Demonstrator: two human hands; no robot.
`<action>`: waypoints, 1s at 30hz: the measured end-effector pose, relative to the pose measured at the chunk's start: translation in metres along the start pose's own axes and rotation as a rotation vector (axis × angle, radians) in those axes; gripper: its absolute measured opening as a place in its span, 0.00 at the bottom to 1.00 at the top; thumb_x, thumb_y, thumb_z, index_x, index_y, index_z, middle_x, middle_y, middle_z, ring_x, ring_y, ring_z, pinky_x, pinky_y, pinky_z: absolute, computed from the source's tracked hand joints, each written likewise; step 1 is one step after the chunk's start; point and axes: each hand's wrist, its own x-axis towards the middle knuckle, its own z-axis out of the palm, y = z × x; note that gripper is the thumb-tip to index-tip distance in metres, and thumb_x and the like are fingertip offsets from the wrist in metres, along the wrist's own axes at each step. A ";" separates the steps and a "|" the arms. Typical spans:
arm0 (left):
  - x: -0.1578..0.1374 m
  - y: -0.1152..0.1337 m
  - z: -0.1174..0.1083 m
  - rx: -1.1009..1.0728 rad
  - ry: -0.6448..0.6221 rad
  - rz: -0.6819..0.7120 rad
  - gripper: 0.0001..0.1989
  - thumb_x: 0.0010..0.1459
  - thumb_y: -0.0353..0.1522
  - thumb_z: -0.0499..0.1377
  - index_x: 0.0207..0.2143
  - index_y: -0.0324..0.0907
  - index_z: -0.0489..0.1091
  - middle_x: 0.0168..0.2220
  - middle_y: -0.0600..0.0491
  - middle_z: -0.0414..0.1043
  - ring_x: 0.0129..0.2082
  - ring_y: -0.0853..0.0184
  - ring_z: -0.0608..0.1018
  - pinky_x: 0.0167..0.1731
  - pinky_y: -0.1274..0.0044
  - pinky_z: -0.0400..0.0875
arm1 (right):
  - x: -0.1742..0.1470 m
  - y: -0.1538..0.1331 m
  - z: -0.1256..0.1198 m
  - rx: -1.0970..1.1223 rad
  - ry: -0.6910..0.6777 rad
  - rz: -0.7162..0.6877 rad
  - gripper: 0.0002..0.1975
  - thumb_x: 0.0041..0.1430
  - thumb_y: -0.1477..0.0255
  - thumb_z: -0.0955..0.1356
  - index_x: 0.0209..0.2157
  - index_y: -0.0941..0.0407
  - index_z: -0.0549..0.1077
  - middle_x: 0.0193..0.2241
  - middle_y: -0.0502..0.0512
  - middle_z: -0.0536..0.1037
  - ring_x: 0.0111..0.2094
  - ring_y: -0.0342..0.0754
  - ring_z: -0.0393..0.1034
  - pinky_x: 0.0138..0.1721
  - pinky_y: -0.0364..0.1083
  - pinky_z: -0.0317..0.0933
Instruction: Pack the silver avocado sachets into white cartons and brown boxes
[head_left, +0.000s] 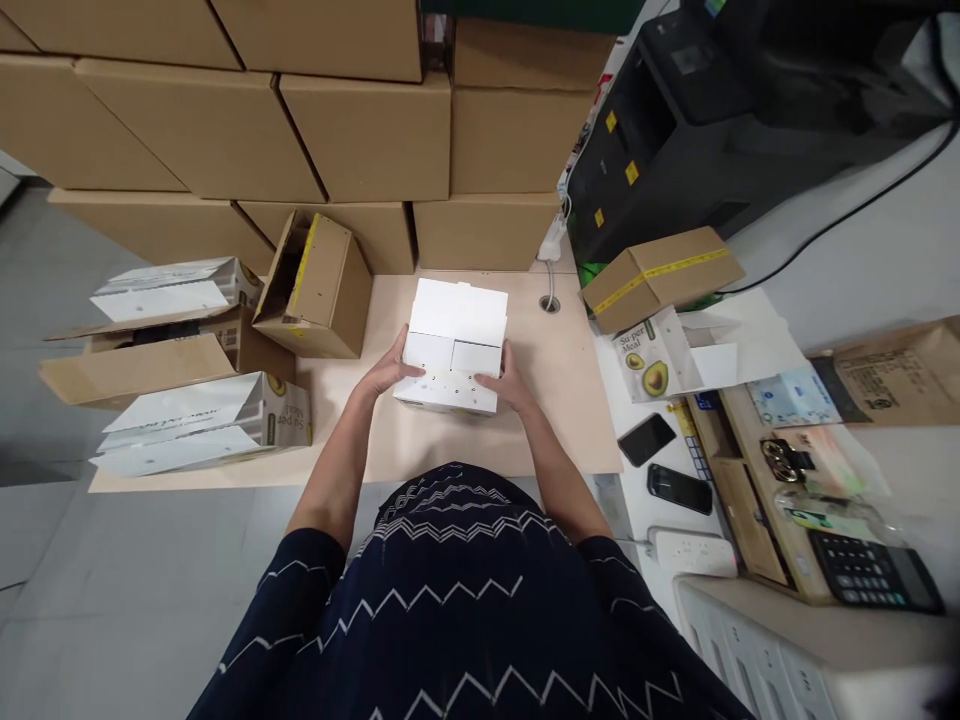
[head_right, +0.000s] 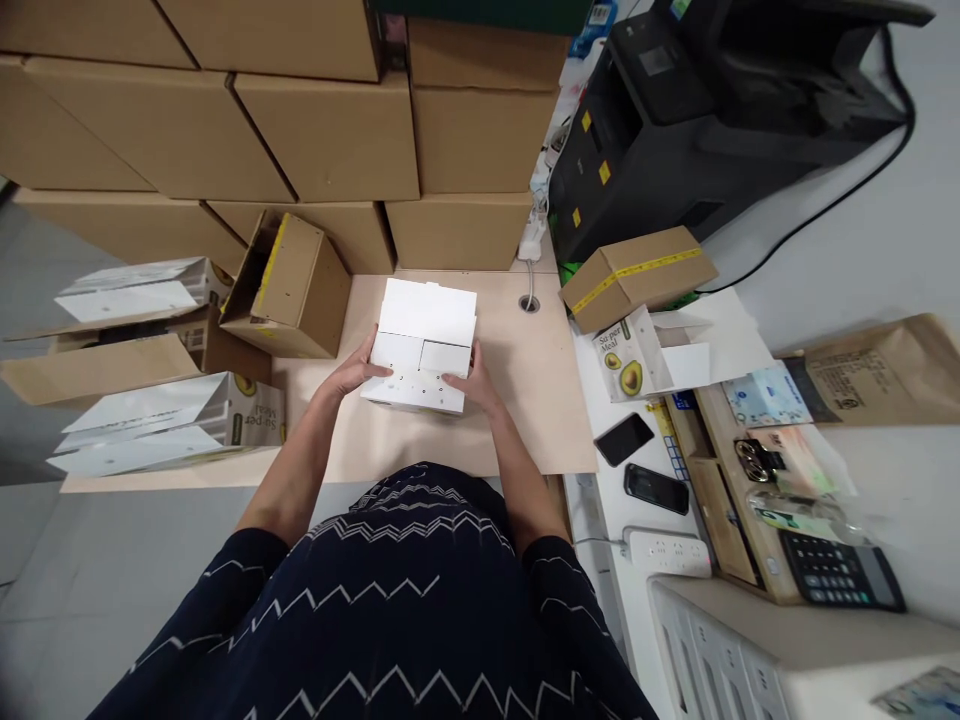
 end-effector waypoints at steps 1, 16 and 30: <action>-0.001 0.003 0.000 -0.019 -0.028 -0.028 0.61 0.43 0.34 0.71 0.72 0.47 0.38 0.71 0.45 0.50 0.65 0.50 0.65 0.63 0.58 0.62 | 0.001 -0.003 -0.003 0.002 -0.014 -0.019 0.61 0.49 0.55 0.75 0.72 0.53 0.36 0.66 0.65 0.62 0.62 0.59 0.62 0.59 0.60 0.63; -0.077 -0.005 0.005 0.249 0.129 0.023 0.34 0.51 0.44 0.69 0.60 0.53 0.66 0.67 0.47 0.48 0.70 0.52 0.52 0.61 0.62 0.64 | -0.014 0.003 -0.016 -0.003 -0.093 -0.001 0.30 0.57 0.62 0.70 0.62 0.45 0.65 0.69 0.57 0.55 0.61 0.53 0.65 0.59 0.55 0.62; -0.119 0.010 0.026 0.513 0.194 0.003 0.24 0.65 0.47 0.53 0.59 0.50 0.68 0.68 0.46 0.48 0.65 0.48 0.60 0.62 0.53 0.60 | -0.057 -0.015 -0.012 -0.346 -0.065 -0.001 0.23 0.65 0.52 0.62 0.52 0.51 0.73 0.68 0.60 0.55 0.70 0.55 0.47 0.65 0.58 0.54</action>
